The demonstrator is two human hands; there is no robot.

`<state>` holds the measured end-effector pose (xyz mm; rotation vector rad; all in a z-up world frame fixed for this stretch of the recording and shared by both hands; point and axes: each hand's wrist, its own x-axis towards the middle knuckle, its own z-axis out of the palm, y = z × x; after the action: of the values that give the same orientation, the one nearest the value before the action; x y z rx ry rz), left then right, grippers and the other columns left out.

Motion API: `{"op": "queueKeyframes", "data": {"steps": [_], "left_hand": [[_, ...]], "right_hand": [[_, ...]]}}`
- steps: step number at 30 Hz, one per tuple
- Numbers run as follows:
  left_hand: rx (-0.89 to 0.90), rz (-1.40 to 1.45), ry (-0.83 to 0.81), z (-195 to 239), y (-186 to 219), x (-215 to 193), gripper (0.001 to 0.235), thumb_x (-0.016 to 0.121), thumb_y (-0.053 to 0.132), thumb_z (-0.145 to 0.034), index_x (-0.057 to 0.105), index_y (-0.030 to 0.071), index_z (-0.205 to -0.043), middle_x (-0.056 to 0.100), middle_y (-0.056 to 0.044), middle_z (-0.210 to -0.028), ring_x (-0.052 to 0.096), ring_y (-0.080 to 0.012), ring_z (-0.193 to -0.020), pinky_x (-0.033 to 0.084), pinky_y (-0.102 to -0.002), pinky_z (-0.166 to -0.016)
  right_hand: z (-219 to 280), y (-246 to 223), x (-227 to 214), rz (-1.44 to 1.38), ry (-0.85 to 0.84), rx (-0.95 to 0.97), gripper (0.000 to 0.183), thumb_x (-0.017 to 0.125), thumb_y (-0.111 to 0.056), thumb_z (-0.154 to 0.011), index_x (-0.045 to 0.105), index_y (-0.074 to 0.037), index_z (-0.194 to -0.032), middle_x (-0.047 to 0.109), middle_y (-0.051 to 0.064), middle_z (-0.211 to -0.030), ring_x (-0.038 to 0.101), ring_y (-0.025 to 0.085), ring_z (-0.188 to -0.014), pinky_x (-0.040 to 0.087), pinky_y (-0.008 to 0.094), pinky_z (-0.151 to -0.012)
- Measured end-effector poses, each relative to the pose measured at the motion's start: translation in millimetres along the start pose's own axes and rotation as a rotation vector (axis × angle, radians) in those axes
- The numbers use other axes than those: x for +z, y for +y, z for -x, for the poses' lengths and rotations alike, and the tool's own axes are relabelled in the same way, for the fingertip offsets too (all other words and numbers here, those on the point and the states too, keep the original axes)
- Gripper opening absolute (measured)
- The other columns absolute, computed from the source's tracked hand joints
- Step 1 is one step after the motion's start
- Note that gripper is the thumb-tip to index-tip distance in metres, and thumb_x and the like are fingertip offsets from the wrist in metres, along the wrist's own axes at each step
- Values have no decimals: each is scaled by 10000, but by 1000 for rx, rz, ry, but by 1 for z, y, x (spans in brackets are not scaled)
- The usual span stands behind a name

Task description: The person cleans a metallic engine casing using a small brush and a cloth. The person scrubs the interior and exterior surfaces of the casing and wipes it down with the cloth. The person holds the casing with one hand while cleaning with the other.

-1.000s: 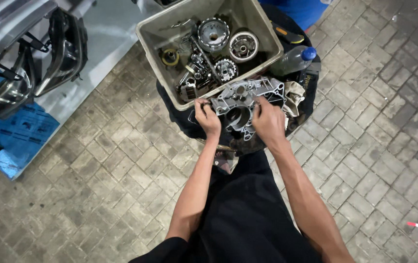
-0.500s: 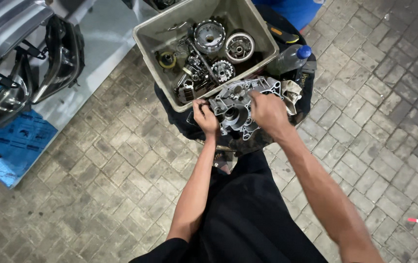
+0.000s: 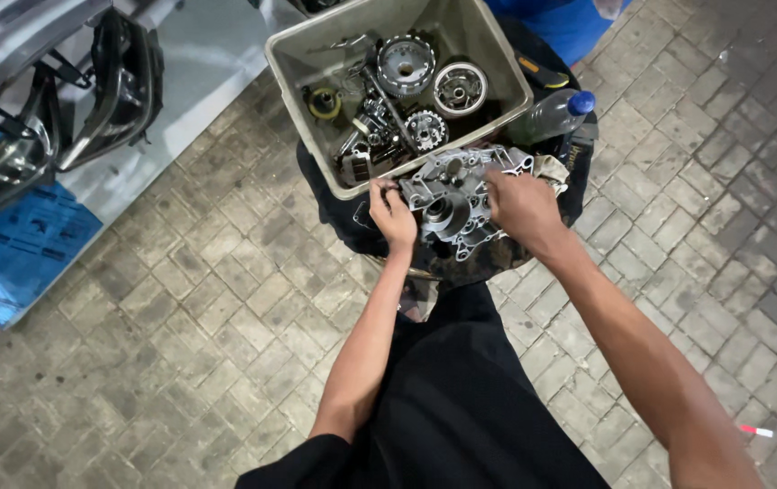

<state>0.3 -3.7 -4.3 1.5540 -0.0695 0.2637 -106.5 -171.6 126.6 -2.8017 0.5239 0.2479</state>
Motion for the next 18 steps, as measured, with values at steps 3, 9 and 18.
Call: {"op": "queueKeyframes", "data": {"steps": [3,9,18], "left_hand": [[-22,3,7,1,-8,1,117,460,13,-916,535,96,-880,593,-148,-805,619,-287,-820,505,-415,-861],[-26,-16,5,0,-10,3,127,454,36,-917,536,118,-866,574,-116,-784,598,-253,-776,502,-385,-822],[-115,-45,-2,-1,-14,3,121,463,80,-919,549,159,-887,590,-94,-777,600,-270,-755,503,-406,-793]], "right_hand": [[-17,6,13,-88,14,-32,271,530,-262,-992,740,-194,-1149,734,260,-811,729,515,-860,580,629,-772],[-4,6,-13,-135,50,47,243,579,-281,-1000,757,-226,-1156,765,217,-902,733,486,-903,583,604,-812],[-16,-15,-37,-384,-7,108,225,654,-269,-939,790,-249,-1117,755,245,-992,696,499,-1021,548,626,-901]]}}
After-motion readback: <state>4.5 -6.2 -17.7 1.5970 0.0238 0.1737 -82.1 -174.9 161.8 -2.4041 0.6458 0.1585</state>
